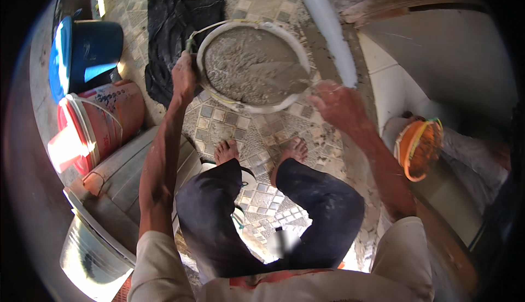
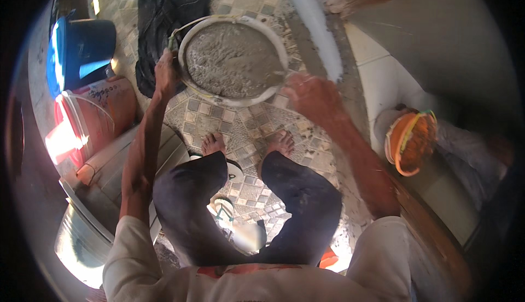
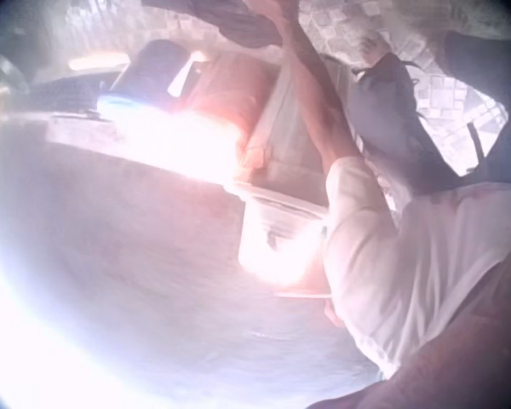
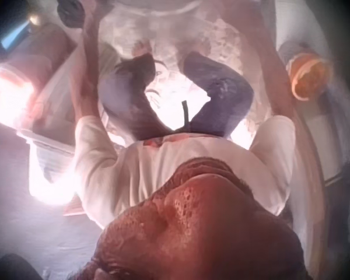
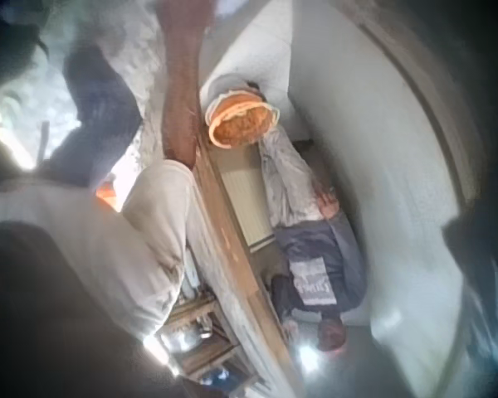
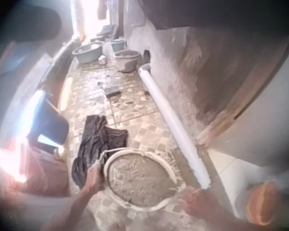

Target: The person applies cement mixture to the edge of a wall around a pipe using a trowel.

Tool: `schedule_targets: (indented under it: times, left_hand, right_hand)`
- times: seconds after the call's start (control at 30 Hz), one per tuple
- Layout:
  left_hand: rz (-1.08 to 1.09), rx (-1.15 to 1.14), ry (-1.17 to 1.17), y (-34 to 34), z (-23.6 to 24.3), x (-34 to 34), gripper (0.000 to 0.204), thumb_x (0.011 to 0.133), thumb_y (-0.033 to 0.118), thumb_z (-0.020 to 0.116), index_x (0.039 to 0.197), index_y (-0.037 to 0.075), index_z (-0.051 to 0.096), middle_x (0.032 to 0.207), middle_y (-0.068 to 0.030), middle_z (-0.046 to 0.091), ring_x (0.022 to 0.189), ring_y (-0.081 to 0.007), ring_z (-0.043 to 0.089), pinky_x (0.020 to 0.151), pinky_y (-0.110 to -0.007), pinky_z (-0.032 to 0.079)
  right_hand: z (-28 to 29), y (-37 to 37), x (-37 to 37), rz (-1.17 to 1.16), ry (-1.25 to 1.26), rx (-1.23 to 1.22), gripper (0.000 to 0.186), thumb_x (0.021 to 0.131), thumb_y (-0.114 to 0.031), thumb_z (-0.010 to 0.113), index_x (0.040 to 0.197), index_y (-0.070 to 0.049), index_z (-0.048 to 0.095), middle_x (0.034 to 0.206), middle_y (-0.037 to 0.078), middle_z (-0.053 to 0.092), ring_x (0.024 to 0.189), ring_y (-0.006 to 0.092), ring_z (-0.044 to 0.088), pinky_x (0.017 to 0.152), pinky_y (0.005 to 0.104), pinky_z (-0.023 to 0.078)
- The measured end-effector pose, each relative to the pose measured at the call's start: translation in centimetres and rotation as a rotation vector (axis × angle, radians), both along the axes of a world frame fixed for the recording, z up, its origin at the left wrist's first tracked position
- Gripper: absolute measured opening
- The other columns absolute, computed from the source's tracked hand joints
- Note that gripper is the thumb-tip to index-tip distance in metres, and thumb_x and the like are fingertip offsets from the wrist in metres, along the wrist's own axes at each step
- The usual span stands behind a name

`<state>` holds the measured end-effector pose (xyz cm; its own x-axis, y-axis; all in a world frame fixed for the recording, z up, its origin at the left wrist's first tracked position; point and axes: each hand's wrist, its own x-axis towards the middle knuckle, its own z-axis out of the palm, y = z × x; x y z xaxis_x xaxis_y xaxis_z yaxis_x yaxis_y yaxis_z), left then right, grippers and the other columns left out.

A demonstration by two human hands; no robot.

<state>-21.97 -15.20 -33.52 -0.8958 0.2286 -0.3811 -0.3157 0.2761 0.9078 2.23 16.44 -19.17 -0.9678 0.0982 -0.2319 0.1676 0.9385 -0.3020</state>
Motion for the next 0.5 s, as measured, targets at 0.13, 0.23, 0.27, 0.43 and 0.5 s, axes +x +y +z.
schedule_targets:
  times: [0.13, 0.23, 0.27, 0.43, 0.5]
  left_hand:
    - [0.206, 0.010, 0.033, 0.5, -2.6, -0.5, 0.051, 0.103, 0.042, 0.048, 0.091, -0.005, 0.064, 0.085, -0.0058, 0.059, 0.078, -0.0164, 0.047, 0.074, -0.036, 0.042]
    - [0.265, 0.206, 0.017, -0.6, -5.6, -1.2, 0.050, 0.105, 0.039, 0.048, 0.088, -0.005, 0.065, 0.084, -0.0054, 0.061, 0.078, -0.0156, 0.049, 0.075, -0.037, 0.043]
    - [0.285, 0.219, 0.025, -0.9, -5.8, -1.3, 0.050, 0.106, 0.039, 0.048, 0.088, -0.004, 0.065, 0.084, -0.0056, 0.061, 0.077, -0.0154, 0.049, 0.074, -0.037, 0.043]
    - [0.342, 0.321, 0.030, 1.8, -3.8, 0.1, 0.048, 0.106, 0.038, 0.048, 0.085, 0.000, 0.068, 0.078, -0.0050, 0.064, 0.069, -0.0151, 0.053, 0.068, -0.036, 0.046]
    - [0.404, 0.310, 0.015, 1.4, -3.2, 0.7, 0.047, 0.106, 0.038, 0.047, 0.083, 0.002, 0.068, 0.076, -0.0040, 0.063, 0.066, -0.0153, 0.054, 0.064, -0.035, 0.046]
  right_hand:
    - [-1.0, 0.9, -1.1, 0.002, 0.106, 0.097, 0.030, 0.097, -0.035, 0.066, 0.104, -0.006, 0.069, 0.097, 0.015, 0.074, 0.084, 0.0357, 0.074, 0.074, 0.0468, 0.060]
    - [-0.9, 0.9, -2.8, 0.051, 0.140, 0.237, 0.030, 0.098, -0.034, 0.064, 0.102, -0.004, 0.069, 0.094, 0.015, 0.074, 0.080, 0.0351, 0.074, 0.071, 0.0458, 0.060]
    - [-0.7, 0.8, -3.1, 0.073, 0.142, 0.298, 0.030, 0.099, -0.033, 0.064, 0.102, -0.004, 0.070, 0.093, 0.016, 0.073, 0.079, 0.0349, 0.073, 0.070, 0.0456, 0.060]
    - [-1.7, 0.2, -2.8, 0.068, -0.035, 0.202, 0.033, 0.099, -0.030, 0.062, 0.099, 0.003, 0.070, 0.078, 0.021, 0.069, 0.069, 0.0379, 0.069, 0.067, 0.0476, 0.057]
    - [-3.3, -2.2, -3.2, 0.080, -0.111, 0.057, 0.034, 0.100, -0.027, 0.061, 0.095, 0.006, 0.068, 0.065, 0.021, 0.064, 0.061, 0.0354, 0.068, 0.060, 0.0477, 0.055]
